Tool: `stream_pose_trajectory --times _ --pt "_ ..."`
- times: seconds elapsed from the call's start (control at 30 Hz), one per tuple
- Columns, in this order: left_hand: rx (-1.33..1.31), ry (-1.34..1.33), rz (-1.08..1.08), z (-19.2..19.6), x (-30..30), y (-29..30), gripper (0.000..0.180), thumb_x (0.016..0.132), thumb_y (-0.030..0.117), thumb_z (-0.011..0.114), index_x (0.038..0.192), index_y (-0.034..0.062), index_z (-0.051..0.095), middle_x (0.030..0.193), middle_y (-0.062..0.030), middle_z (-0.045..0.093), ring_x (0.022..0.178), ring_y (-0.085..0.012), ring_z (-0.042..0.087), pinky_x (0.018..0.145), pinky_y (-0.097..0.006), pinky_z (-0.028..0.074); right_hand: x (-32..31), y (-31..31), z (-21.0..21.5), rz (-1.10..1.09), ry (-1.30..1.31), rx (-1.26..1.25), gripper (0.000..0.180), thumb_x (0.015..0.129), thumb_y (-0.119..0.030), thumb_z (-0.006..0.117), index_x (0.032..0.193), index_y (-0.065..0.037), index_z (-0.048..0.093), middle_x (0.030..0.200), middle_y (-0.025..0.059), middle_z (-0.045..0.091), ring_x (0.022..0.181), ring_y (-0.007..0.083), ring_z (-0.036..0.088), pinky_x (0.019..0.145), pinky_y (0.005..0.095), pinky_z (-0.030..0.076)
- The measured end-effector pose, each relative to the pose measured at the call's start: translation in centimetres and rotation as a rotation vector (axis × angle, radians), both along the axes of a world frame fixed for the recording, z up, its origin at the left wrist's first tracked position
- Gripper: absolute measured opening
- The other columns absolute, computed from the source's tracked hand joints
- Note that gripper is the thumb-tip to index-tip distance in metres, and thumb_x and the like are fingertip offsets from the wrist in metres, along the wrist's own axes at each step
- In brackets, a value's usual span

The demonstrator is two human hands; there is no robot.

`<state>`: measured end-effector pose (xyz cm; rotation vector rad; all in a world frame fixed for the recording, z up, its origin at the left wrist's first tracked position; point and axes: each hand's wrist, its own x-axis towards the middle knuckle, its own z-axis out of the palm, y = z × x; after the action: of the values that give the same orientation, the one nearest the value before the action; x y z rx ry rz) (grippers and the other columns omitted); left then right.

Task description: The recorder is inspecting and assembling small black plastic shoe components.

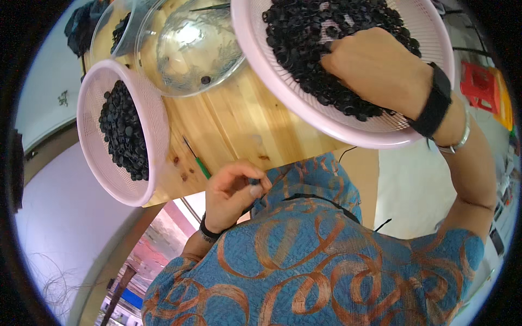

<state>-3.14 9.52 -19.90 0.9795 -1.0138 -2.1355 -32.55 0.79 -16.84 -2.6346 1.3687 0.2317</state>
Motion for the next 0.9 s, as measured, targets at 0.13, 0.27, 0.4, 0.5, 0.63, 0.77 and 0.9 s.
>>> stream_pose_trajectory --times 0.13,0.27,0.4,0.5,0.63,0.77,0.9 --pt "-0.049 0.064 -0.033 -1.4 1.0 2.3 0.023 0.080 -0.006 0.056 0.102 0.0006 0.054 0.092 -0.0107 0.059 0.081 -0.0158 0.056 0.069 -0.027 0.047 0.9 0.7 0.3 -0.007 0.113 -0.113 0.010 0.068 -0.011 0.059 0.074 -0.004 0.063 0.070 0.0135 0.059 0.069 0.0304 0.062 0.062 0.0387 0.049" --pt "0.039 0.087 0.061 -1.7 2.0 5.7 0.022 0.081 -0.004 0.055 0.103 0.0017 0.054 0.094 -0.0103 0.059 0.077 -0.0135 0.054 0.064 -0.024 0.046 0.0 1.5 1.1 -0.036 0.112 -0.163 0.010 0.069 -0.009 0.059 0.077 -0.004 0.061 0.074 0.0137 0.059 0.075 0.0315 0.060 0.066 0.0401 0.048" --pt "0.061 0.154 0.176 -1.3 2.7 9.2 0.021 0.083 -0.002 0.054 0.104 0.0025 0.054 0.094 -0.0100 0.059 0.075 -0.0117 0.053 0.061 -0.023 0.044 -2.0 1.3 2.1 -0.137 -0.060 -0.153 0.010 0.073 -0.005 0.055 0.082 -0.002 0.059 0.080 0.0150 0.060 0.082 0.0342 0.058 0.069 0.0402 0.046" --pt "0.073 0.181 0.244 -0.7 4.0 11.1 0.021 0.084 -0.002 0.053 0.104 0.0030 0.054 0.093 -0.0097 0.059 0.075 -0.0110 0.053 0.061 -0.022 0.044 -1.5 0.4 2.4 -0.117 -0.058 -0.115 0.013 0.075 -0.005 0.056 0.087 -0.001 0.061 0.086 0.0172 0.062 0.082 0.0338 0.059 0.070 0.0387 0.046" --pt "0.038 0.167 0.203 -0.8 4.5 13.2 0.020 0.085 -0.001 0.052 0.105 0.0033 0.054 0.093 -0.0085 0.059 0.074 -0.0106 0.052 0.062 -0.022 0.044 -0.2 0.3 3.1 -0.225 0.202 0.059 0.016 0.073 -0.011 0.056 0.084 -0.003 0.064 0.082 0.0171 0.062 0.080 0.0325 0.060 0.069 0.0401 0.047" --pt "0.038 0.177 0.239 -1.3 4.1 15.3 0.020 0.085 -0.001 0.052 0.105 0.0038 0.054 0.094 -0.0072 0.059 0.075 -0.0101 0.052 0.063 -0.021 0.043 -0.8 0.4 2.2 -0.264 0.214 -0.057 0.010 0.067 -0.008 0.061 0.073 -0.002 0.066 0.082 0.0189 0.063 0.078 0.0335 0.061 0.069 0.0398 0.048" --pt "0.103 0.229 0.325 -2.0 3.5 15.6 0.021 0.086 -0.001 0.052 0.106 0.0042 0.054 0.096 -0.0066 0.059 0.076 -0.0103 0.053 0.063 -0.021 0.044 -1.8 0.6 3.0 -0.199 0.039 -0.074 0.017 0.069 -0.008 0.060 0.084 -0.001 0.065 0.084 0.0161 0.064 0.079 0.0293 0.062 0.070 0.0375 0.048"
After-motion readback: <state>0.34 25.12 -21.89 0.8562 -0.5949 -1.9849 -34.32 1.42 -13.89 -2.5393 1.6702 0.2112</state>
